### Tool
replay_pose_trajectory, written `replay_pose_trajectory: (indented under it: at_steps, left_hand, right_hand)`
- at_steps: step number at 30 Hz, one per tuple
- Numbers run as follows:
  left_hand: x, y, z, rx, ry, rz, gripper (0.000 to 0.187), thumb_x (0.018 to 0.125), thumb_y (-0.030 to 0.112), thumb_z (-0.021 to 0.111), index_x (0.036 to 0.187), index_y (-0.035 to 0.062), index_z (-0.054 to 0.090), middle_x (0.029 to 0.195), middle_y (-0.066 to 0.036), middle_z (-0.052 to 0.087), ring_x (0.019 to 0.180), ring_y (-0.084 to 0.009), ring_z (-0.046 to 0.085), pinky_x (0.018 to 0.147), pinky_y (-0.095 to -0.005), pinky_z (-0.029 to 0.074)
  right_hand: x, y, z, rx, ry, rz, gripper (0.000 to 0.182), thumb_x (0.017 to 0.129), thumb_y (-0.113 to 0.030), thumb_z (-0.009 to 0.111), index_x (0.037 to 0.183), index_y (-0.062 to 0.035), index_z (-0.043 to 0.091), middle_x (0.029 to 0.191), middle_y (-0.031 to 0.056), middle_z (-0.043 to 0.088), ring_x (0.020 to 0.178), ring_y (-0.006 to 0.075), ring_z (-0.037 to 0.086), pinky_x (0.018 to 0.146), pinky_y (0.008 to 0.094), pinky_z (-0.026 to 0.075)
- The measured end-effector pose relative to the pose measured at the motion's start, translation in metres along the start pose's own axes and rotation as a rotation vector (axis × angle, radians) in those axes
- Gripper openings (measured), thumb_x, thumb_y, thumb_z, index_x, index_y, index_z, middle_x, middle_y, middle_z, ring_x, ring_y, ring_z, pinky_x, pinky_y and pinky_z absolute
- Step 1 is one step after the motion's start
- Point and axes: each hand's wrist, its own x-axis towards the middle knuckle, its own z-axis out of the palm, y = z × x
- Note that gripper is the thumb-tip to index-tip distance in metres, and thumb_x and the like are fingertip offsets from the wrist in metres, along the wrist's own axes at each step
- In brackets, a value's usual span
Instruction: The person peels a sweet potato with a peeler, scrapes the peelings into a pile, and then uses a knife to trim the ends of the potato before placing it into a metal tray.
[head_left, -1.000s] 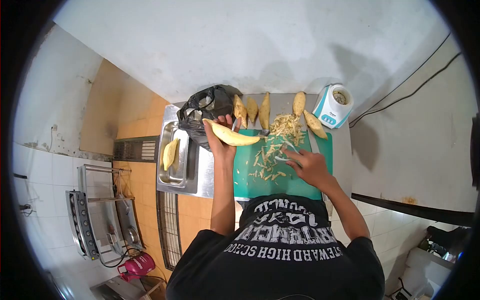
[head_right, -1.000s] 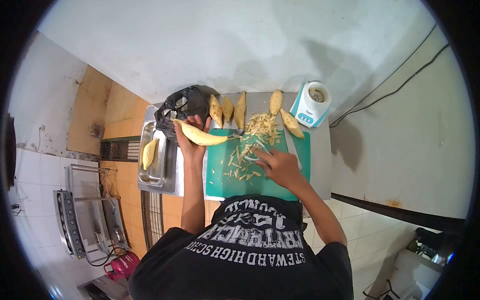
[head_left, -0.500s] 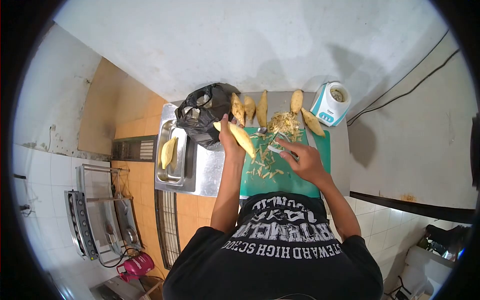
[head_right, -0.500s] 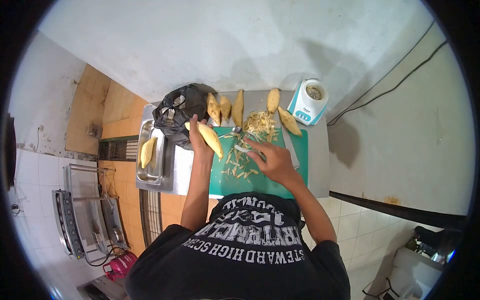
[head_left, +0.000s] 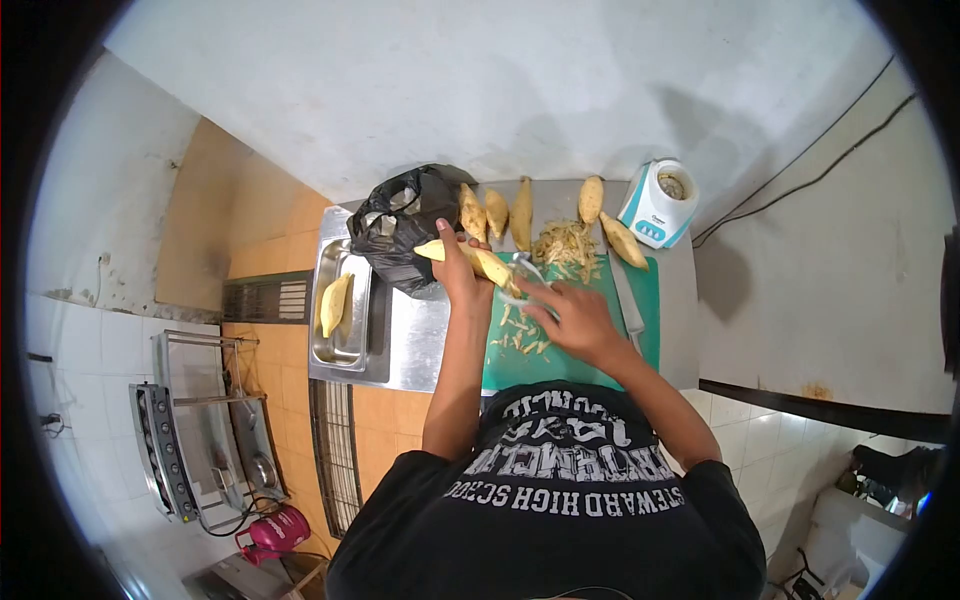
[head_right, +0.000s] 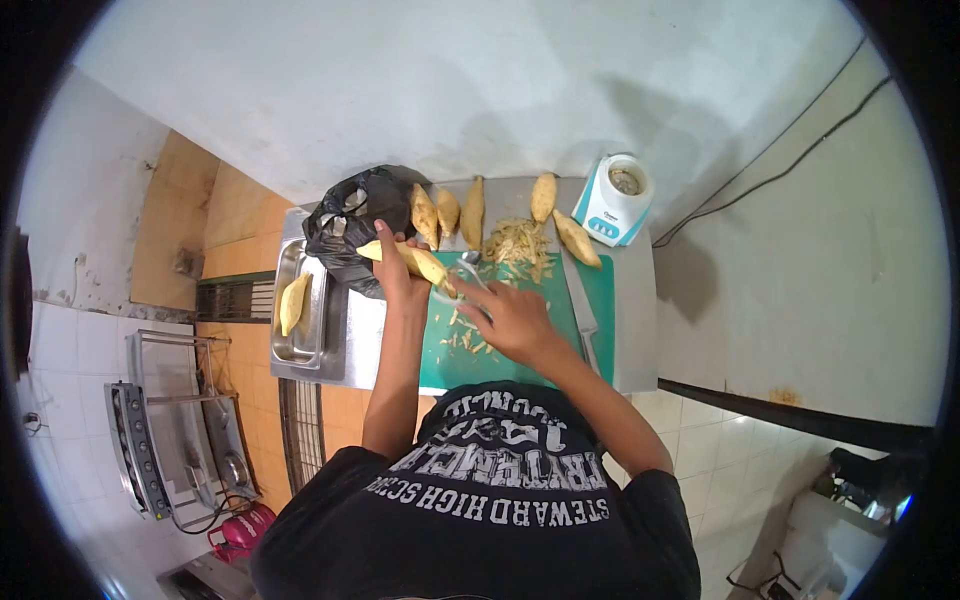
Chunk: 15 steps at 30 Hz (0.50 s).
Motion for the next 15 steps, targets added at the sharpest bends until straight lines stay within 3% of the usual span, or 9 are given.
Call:
replay_pose_trajectory:
  at_steps: [2,7,9,11,15]
  left_hand:
    - [0.008,0.002,-0.005,-0.002,0.120,0.115,0.037,0.098,0.039,0.071,0.094,0.0098,0.048,0.080,-0.001,0.049,0.065,-0.0132,0.053,0.058,-0.0318,0.052]
    - [0.028,0.005,-0.026,-0.073,0.079,0.035,0.031,0.099,0.030,0.069,0.106,0.0089,0.047,0.095,-0.005,0.052,0.080,-0.0167,0.057,0.067,-0.0377,0.056]
    - [0.016,0.003,-0.022,-0.049,0.065,0.016,0.029,0.099,0.025,0.068,0.111,0.0082,0.047,0.103,-0.006,0.053,0.088,-0.0186,0.059,0.071,-0.0397,0.057]
    - [0.007,-0.001,-0.015,0.114,0.030,0.082,0.032,0.099,0.019,0.066,0.120,0.0065,0.045,0.118,-0.008,0.052,0.102,-0.0208,0.059,0.078,-0.0416,0.057]
    - [-0.001,-0.007,-0.004,0.364,-0.063,0.340,0.032,0.100,0.021,0.066,0.121,0.0062,0.046,0.103,-0.009,0.059,0.086,-0.0185,0.063,0.072,-0.0344,0.056]
  right_hand:
    - [-0.021,0.016,0.008,-0.046,-0.064,-0.002,0.043,0.096,-0.035,0.066,0.139,-0.0281,0.063,0.083,0.0124,0.065,0.075,0.0336,0.066,0.067,0.0455,0.051]
    - [-0.039,0.029,0.003,-0.034,-0.166,0.152,0.041,0.097,-0.041,0.063,0.138,-0.0319,0.064,0.084,0.0111,0.063,0.072,0.0338,0.066,0.065,0.0461,0.052]
    - [-0.029,0.021,-0.004,0.025,0.020,0.080,0.042,0.097,-0.040,0.064,0.138,-0.0318,0.063,0.082,0.0109,0.063,0.070,0.0332,0.065,0.064,0.0453,0.052]
    - [-0.011,0.013,-0.011,0.025,0.045,0.091,0.042,0.097,-0.040,0.064,0.138,-0.0317,0.063,0.082,0.0107,0.063,0.070,0.0331,0.065,0.063,0.0451,0.051]
    - [0.013,0.004,-0.010,0.022,0.097,0.057,0.041,0.097,-0.038,0.065,0.137,-0.0318,0.063,0.081,0.0102,0.063,0.068,0.0335,0.064,0.062,0.0459,0.051]
